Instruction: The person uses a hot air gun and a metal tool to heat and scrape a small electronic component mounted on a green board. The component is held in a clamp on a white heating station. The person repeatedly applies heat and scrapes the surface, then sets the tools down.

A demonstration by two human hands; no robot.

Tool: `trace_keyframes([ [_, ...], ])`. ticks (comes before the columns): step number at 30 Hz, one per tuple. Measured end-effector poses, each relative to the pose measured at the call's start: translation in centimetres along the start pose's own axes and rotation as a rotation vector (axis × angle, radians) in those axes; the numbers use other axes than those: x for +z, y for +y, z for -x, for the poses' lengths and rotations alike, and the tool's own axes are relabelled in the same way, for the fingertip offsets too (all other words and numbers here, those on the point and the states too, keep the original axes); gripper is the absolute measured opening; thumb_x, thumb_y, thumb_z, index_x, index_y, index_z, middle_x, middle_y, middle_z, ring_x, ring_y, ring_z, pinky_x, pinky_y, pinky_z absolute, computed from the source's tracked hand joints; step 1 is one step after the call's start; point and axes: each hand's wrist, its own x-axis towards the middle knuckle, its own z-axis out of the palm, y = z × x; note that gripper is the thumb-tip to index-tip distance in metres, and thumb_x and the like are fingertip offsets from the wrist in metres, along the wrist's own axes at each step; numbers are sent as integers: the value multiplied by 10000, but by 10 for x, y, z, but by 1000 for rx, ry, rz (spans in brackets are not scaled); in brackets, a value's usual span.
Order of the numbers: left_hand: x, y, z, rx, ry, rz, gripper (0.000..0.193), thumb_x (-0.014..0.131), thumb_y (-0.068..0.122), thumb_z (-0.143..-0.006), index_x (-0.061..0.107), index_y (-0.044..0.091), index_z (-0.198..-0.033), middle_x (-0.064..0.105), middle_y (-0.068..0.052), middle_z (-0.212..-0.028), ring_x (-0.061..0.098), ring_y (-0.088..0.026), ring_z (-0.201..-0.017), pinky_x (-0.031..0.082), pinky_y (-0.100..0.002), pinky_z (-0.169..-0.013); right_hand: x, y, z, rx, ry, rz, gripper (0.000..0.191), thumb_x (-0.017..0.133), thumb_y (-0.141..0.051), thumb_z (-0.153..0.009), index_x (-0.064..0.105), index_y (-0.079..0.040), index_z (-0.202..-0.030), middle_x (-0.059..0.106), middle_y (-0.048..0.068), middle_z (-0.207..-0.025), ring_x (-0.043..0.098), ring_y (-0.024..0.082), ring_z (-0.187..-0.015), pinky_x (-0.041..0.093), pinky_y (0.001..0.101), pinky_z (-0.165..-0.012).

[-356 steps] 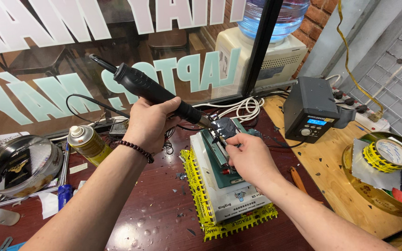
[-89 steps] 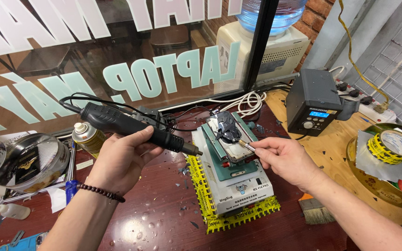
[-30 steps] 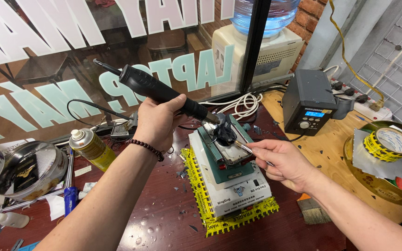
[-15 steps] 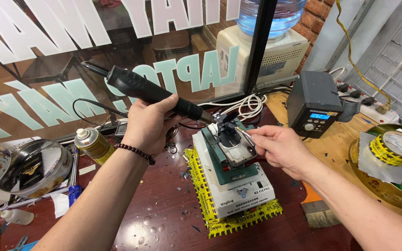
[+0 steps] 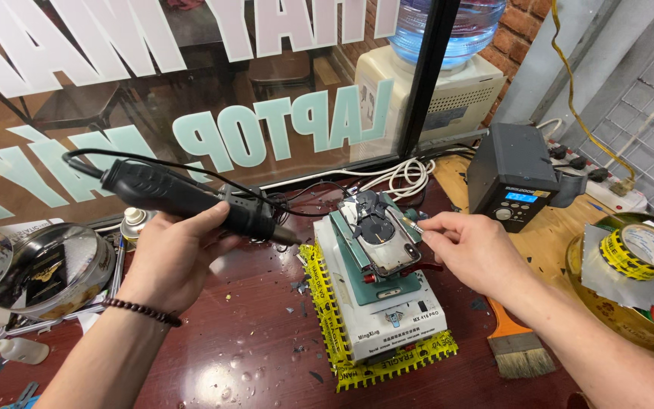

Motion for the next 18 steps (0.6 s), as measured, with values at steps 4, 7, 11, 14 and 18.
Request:
trace_keyframes([
  [4,-25,-9,7,-52,83,-30,162,676,47,-909,607,29,-1054,676,-80,-1048,684,-205,-893,611,-370,-745,-1,0,5,26,-8,26,245,688,-218,-919,790,-118,-1119,765,34,-688,693,102,-633,544,287,-619],
  [7,-36,-18,13,-65,85,-43,155,680,49,-919,621,15,-1059,678,-106,-1037,671,-222,-850,576,-367,-695,0,4,4,0,-17,6,253,678,-197,-911,786,-114,-1124,768,27,-692,693,98,-632,548,283,-617],
  [11,-42,-21,18,-55,97,-55,149,667,22,-905,615,-7,-1042,693,-123,-1041,678,-229,-819,587,-372,-693,2,9,-1,-39,-35,-32,244,678,-189,-926,788,-92,-1121,746,49,-688,662,106,-623,532,300,-602],
  [14,-40,-19,20,-83,92,-61,157,660,34,-918,628,-22,-1061,689,-121,-1049,683,-219,-836,609,-373,-714,0,12,-4,-65,-68,-31,245,664,-175,-925,781,-85,-1121,745,41,-678,667,103,-612,540,296,-601],
  [18,-30,-12,20,-93,113,-49,155,660,38,-925,610,-2,-1065,691,-130,-1060,686,-234,-880,596,-378,-749,-6,11,-8,-77,-84,84,240,675,-183,-919,774,-96,-1119,732,54,-662,673,120,-614,543,303,-608],
])
